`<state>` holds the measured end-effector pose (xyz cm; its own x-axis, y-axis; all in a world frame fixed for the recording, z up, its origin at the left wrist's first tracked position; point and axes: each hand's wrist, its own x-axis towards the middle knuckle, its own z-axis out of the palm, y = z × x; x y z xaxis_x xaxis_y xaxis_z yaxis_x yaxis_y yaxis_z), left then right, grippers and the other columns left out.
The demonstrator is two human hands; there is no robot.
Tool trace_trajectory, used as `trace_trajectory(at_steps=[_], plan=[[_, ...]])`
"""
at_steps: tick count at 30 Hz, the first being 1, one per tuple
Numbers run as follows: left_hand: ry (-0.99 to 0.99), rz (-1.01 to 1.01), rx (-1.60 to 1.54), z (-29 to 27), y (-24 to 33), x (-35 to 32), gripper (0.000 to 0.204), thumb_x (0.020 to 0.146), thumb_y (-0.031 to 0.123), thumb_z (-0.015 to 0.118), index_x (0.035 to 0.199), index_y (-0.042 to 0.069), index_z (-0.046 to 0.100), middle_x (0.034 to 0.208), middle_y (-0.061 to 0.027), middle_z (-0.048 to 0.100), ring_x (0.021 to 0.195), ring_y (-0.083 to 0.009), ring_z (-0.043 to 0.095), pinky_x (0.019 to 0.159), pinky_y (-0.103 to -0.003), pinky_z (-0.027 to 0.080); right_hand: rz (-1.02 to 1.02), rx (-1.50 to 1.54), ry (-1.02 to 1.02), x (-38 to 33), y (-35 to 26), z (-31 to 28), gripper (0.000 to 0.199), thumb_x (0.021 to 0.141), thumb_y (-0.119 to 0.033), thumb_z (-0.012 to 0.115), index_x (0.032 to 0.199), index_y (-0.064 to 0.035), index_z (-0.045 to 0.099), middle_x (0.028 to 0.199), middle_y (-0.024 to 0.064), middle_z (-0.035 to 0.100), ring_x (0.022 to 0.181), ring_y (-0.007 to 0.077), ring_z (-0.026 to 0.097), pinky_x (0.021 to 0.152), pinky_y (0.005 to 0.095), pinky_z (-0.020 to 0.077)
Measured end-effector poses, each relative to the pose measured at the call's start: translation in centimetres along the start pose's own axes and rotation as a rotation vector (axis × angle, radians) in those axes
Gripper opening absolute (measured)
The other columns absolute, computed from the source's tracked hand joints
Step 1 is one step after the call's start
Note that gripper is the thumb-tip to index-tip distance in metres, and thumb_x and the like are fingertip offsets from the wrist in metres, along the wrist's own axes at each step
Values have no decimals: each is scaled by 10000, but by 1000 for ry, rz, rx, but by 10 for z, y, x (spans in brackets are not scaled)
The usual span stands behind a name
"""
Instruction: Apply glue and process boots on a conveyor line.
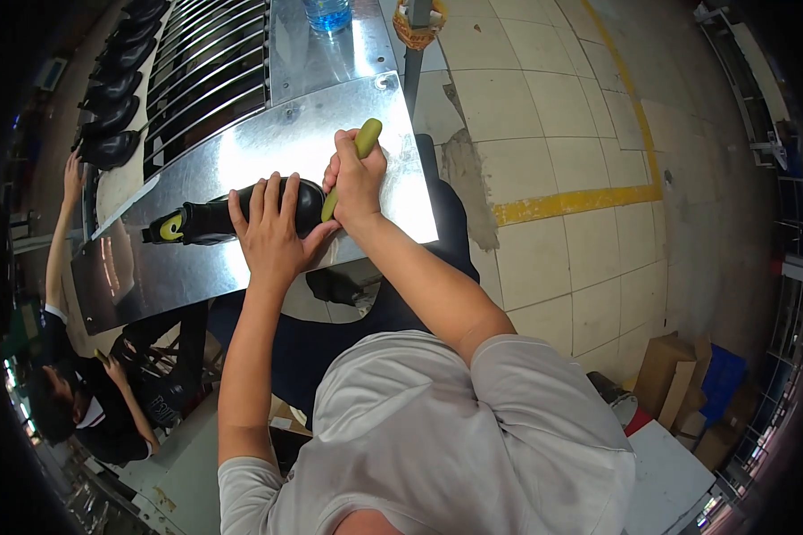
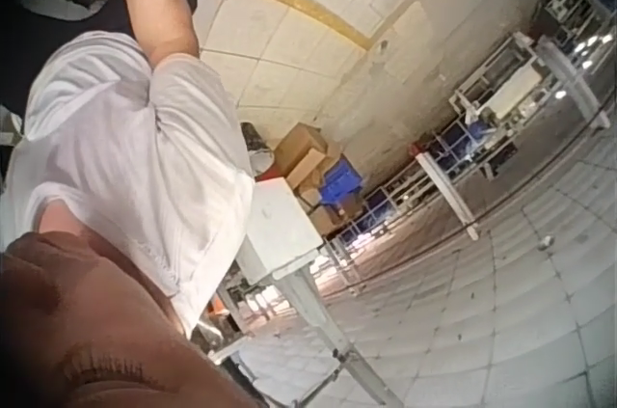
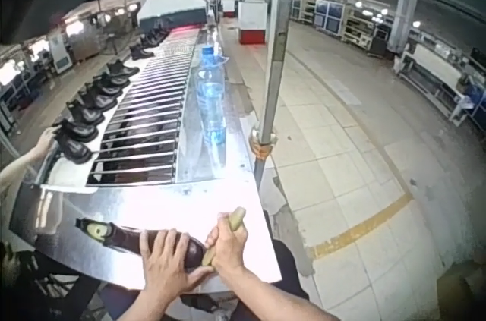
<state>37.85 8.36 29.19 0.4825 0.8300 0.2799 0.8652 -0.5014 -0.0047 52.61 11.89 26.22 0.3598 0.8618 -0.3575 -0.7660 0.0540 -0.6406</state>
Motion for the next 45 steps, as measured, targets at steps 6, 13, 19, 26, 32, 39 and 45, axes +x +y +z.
trace_trajectory(at_steps=[6,13,19,26,32,39,45], plan=[[189,-9,9,27,-8,-2,802,790,711,720,1299,94,656,1307,-138,646,1258,-292,580,1179,-532,233,16,-157,-35,12,0,11,137,991,-164,638,999,-98,519,630,-14,449,475,98,440,437,271,379],[355,-62,97,46,-8,0,652,852,722,648,1107,134,764,1173,-39,742,1125,-172,654,1144,-447,274,110,-308,-84,31,3,26,134,981,-160,664,978,-100,545,626,-25,447,466,86,417,430,260,348],[428,-64,50,53,-10,7,525,858,648,684,1042,165,781,1089,17,755,1050,-140,675,1141,-430,280,108,-362,-195,66,14,51,185,960,-178,698,996,-99,535,628,-31,448,465,75,415,424,251,340],[411,-82,0,46,-22,-10,500,855,569,696,1088,132,764,1144,-40,729,1144,-200,636,1188,-484,270,121,-357,-277,64,54,81,228,938,-193,721,921,-142,500,611,-71,433,411,40,368,355,234,274],[378,-22,-245,20,-1,-15,363,881,415,728,1069,104,741,1159,-68,717,1126,-202,649,1162,-451,313,97,-303,-387,65,54,38,205,979,-221,704,1011,-107,536,596,-33,448,423,87,408,388,259,352],[833,-782,-696,-39,-69,-61,289,866,109,784,1127,11,707,1056,-132,725,987,-248,698,880,-349,537,30,-392,-543,71,55,48,239,978,-256,710,1052,-90,556,579,-7,449,412,111,437,372,271,366],[600,-657,-1211,-18,-107,-59,886,809,217,876,1543,123,388,1510,-105,463,1437,-291,435,1148,-439,377,96,-205,-404,80,27,53,229,970,-262,720,1015,-116,549,578,-11,433,421,111,442,372,262,360]])
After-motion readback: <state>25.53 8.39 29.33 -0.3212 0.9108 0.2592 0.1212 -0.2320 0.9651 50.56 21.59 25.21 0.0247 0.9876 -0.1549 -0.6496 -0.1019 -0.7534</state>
